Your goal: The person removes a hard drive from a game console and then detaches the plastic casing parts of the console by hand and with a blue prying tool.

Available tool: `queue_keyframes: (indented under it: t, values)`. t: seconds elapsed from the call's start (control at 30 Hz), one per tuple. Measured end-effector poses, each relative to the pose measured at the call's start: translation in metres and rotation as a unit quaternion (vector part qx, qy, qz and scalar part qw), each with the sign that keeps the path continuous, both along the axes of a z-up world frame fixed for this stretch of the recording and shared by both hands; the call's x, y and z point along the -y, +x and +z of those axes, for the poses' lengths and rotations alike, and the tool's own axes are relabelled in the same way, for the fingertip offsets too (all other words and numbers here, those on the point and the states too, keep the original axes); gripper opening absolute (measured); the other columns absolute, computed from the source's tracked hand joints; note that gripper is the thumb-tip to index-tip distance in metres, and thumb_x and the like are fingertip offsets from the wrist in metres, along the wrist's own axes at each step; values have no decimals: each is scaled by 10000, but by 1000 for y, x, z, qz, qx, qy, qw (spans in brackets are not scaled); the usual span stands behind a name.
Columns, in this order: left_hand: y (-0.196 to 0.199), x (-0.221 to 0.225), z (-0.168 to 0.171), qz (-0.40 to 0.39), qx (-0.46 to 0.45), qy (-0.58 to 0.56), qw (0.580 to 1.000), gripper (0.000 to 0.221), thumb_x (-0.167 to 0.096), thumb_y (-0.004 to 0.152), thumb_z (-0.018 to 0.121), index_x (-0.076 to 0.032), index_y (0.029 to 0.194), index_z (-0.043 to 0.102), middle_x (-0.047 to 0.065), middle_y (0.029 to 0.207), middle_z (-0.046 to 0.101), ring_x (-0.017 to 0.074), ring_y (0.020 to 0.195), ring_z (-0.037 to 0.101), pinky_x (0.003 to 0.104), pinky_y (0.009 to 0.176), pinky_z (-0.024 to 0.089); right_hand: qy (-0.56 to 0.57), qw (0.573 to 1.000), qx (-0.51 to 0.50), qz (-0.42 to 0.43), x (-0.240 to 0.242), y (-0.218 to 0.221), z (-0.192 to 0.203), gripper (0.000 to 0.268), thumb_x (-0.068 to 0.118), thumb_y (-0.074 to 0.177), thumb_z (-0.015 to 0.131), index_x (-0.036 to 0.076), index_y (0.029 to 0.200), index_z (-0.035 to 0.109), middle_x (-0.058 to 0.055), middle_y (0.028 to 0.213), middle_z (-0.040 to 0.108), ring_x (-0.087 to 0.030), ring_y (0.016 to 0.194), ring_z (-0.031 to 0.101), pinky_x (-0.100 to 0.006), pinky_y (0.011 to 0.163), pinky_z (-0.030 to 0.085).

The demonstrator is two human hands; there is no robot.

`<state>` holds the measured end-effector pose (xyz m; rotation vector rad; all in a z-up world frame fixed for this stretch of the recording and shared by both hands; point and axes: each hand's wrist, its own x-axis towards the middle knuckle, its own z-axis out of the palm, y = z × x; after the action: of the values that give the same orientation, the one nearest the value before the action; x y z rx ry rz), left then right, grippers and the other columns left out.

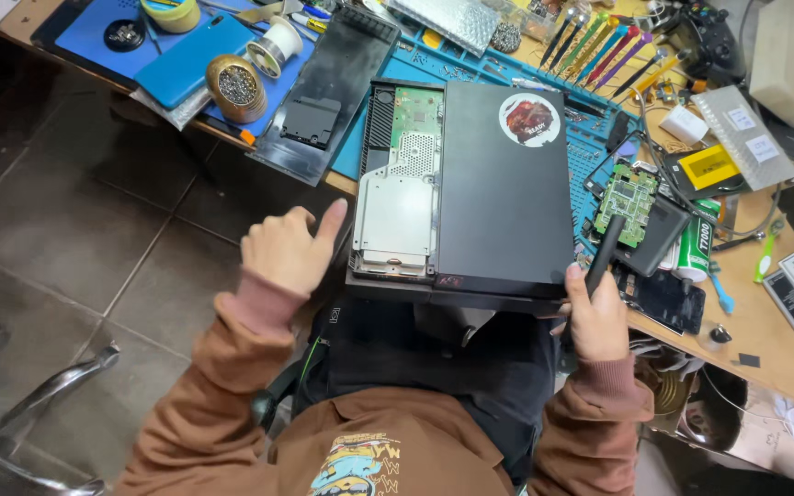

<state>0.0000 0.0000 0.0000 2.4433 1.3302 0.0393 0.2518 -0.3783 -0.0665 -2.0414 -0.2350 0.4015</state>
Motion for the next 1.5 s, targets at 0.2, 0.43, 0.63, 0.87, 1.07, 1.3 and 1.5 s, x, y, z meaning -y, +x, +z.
queue_keyframes:
  t: [0.2,0.43,0.63,0.87,1.07,1.3,1.5]
  values:
    - [5,35,-35,-21,243,-177,954,889,-720,1050,598,-23,1601,566,267,1334,799,424,1129,822,575,948,651,149,988,-27,-34,-23,-8,-10,353,338,1193,717,22,1181,558,-243,843,635,-369,446,678,-356,315,588]
    - [-14,65,-45,-282,381,178,862,376,-464,991,851,-154,1183,760,21,975,618,276,930,641,412,832,548,179,982,-47,-31,-27,-22,-1,363,350,1186,715,40,1144,530,-188,858,635,-318,513,709,-345,337,600]
    - [-9,59,-49,-262,462,113,840,73,-230,975,896,-183,989,842,-23,872,583,230,794,626,351,733,581,229,972,-24,-45,-32,-24,-10,370,308,1207,692,81,1000,485,-295,709,667,-406,495,723,-328,295,565]
    - [-11,51,-43,-285,492,168,805,66,-164,951,919,-144,985,866,10,869,640,236,777,646,366,701,606,238,969,-27,-62,-34,-22,-11,367,310,1194,723,70,1068,475,-294,703,652,-415,500,718,-299,301,564]
    - [-7,53,-46,-314,509,213,773,17,-118,996,867,-101,997,868,27,854,641,236,765,636,365,697,603,237,969,-27,-60,-30,-22,-19,351,311,1211,699,76,1084,472,-306,702,650,-418,506,721,-283,304,563]
    - [-6,55,-48,-321,553,227,735,68,-51,1001,844,-52,934,855,50,808,658,239,698,634,361,631,608,235,969,-41,-59,-28,-20,-21,377,348,1209,697,76,1094,463,-328,735,672,-420,534,738,-278,319,576]
    - [-10,57,-59,-342,551,343,680,100,-17,1002,814,-38,925,874,94,803,702,253,680,639,367,624,632,247,966,-37,-69,-31,-19,-22,382,335,1211,705,63,1097,462,-339,729,662,-423,518,727,-280,311,567]
